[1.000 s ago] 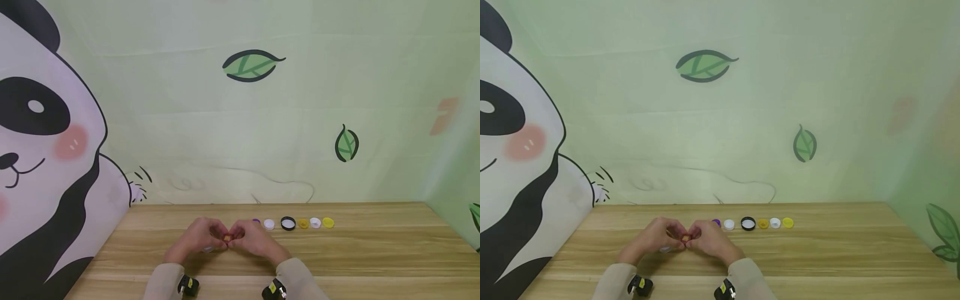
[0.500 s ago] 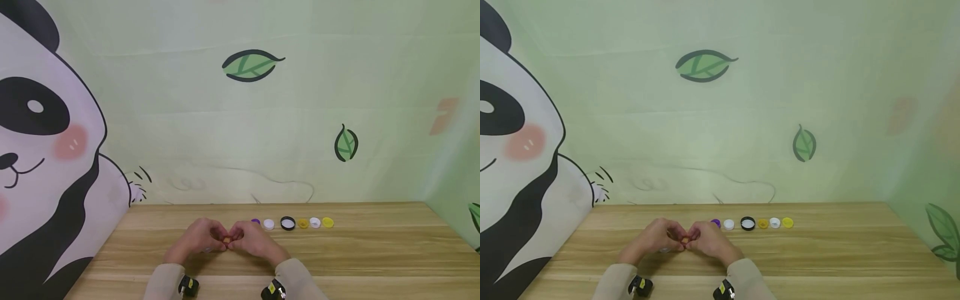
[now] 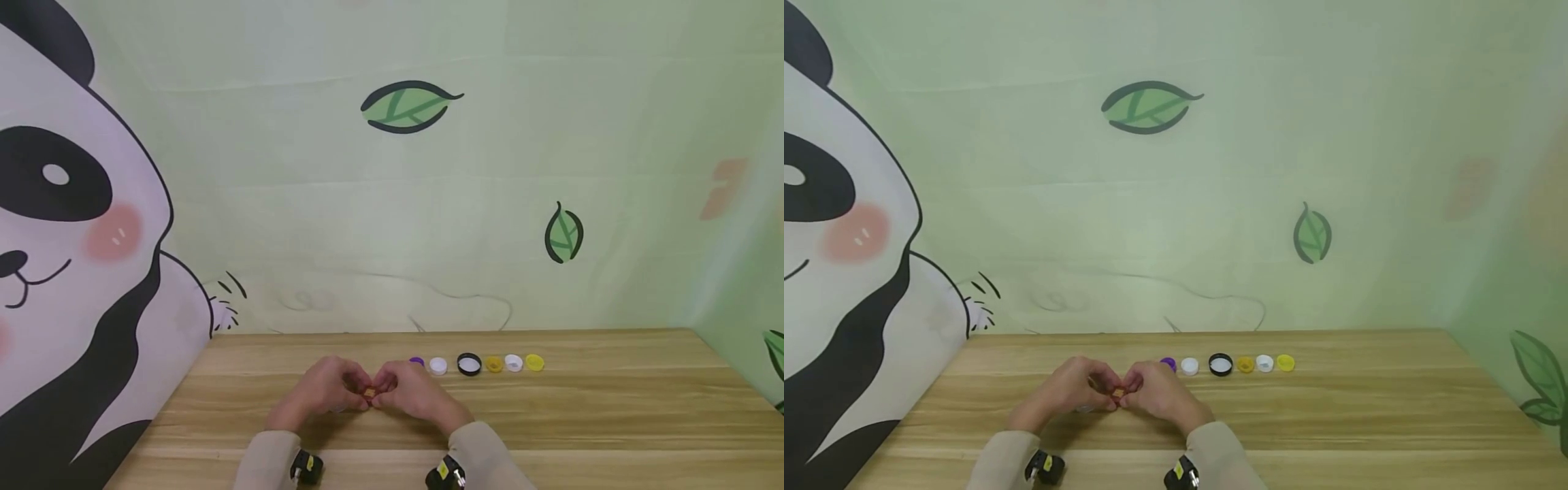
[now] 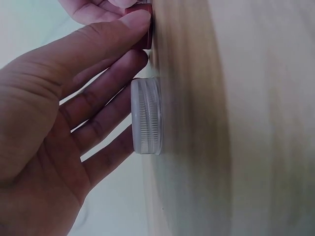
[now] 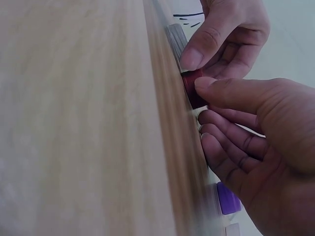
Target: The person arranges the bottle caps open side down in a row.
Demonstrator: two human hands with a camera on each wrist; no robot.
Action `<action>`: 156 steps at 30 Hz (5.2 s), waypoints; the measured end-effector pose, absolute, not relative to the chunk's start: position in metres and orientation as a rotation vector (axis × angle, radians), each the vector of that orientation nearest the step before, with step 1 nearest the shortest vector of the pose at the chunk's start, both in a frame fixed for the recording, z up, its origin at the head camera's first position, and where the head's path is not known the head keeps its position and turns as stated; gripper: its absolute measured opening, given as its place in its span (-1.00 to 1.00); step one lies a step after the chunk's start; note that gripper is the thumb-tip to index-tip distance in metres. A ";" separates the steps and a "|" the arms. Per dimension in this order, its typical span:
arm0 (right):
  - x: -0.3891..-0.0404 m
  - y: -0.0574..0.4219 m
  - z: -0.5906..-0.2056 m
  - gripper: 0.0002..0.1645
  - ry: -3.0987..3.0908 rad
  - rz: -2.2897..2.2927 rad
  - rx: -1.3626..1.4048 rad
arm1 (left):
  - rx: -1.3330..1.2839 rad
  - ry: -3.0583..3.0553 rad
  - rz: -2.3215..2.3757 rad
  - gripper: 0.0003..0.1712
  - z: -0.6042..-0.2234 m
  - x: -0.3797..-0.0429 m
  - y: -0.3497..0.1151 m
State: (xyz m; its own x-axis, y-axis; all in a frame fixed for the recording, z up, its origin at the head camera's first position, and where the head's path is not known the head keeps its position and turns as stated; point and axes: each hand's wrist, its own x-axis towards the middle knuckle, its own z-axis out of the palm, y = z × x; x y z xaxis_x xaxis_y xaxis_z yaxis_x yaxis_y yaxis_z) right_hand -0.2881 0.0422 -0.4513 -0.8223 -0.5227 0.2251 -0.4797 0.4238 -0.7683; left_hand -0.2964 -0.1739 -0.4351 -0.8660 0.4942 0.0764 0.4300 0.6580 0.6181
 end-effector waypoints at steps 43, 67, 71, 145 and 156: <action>-0.308 0.096 -0.434 -0.65 2.907 -1.339 -0.627 | 0.700 2.911 1.283 -0.58 -0.438 -0.311 -0.115; -0.318 0.109 -0.441 -0.65 2.885 -1.192 -0.739 | 0.835 2.949 1.188 -0.67 -0.442 -0.314 -0.096; -0.318 0.108 -0.444 -0.68 2.914 -1.129 -0.741 | 0.859 2.956 1.160 -0.67 -0.445 -0.313 -0.096; -0.302 0.104 -0.434 -0.85 2.783 -1.528 -0.772 | 0.947 2.886 1.424 -0.62 -0.439 -0.305 -0.111; -0.301 0.108 -0.431 -0.85 2.697 -1.517 -0.841 | 0.876 2.895 1.400 -0.70 -0.438 -0.302 -0.114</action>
State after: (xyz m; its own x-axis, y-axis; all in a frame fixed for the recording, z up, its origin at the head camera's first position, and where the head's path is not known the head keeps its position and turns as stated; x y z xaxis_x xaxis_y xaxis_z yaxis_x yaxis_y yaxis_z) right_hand -0.3014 0.1081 -0.4309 -0.8605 -0.4099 0.3026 -0.4714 0.4152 -0.7781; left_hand -0.3016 -0.1136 -0.4383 -0.8449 0.3727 0.3837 0.5322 0.5134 0.6732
